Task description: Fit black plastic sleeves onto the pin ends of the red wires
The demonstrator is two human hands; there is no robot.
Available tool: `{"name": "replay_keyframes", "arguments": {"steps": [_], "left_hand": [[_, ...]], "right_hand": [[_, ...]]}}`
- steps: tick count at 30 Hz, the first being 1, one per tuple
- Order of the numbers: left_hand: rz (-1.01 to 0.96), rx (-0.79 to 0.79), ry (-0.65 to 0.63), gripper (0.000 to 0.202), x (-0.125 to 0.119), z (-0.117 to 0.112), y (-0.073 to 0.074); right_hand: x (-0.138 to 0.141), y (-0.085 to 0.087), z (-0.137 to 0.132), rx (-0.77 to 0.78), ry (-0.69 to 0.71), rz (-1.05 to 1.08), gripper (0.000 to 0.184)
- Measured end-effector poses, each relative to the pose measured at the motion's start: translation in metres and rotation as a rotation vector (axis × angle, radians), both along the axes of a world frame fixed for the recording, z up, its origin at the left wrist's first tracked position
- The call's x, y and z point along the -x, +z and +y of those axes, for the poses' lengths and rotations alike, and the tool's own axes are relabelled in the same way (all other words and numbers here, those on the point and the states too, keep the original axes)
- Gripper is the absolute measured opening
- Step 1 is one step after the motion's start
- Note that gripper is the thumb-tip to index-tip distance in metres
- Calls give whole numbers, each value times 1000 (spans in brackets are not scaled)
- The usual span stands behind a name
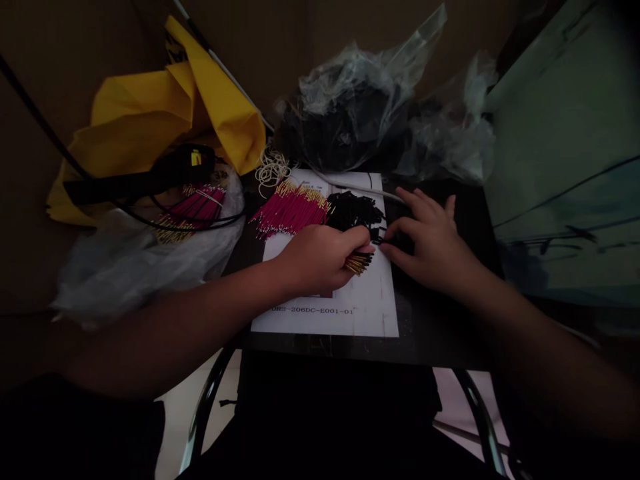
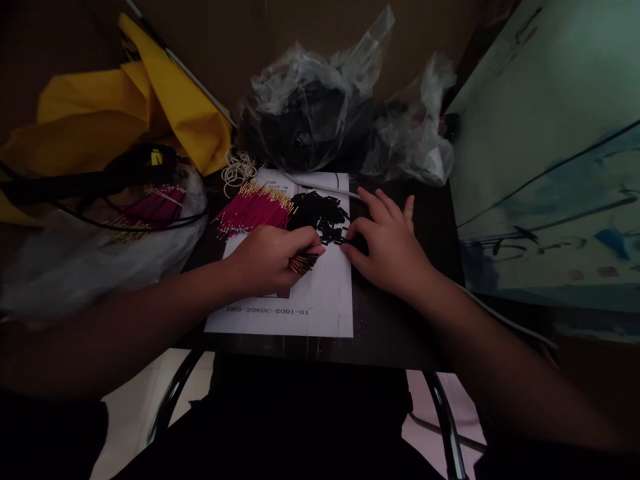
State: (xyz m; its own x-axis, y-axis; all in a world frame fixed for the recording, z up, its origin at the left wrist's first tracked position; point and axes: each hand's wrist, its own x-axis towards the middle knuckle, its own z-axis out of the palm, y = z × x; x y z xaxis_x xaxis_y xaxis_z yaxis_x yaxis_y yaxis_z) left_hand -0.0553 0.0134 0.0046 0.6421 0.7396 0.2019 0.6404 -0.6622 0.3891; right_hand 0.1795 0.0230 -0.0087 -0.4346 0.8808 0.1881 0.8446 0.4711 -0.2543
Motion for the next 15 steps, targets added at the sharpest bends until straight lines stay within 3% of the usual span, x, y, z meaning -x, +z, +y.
{"name": "replay_keyframes", "arguments": {"steps": [15], "left_hand": [[49,27,10,15,-2,0,0]], "right_hand": [[7,-9,-5,-79,124,-100,7]]}}
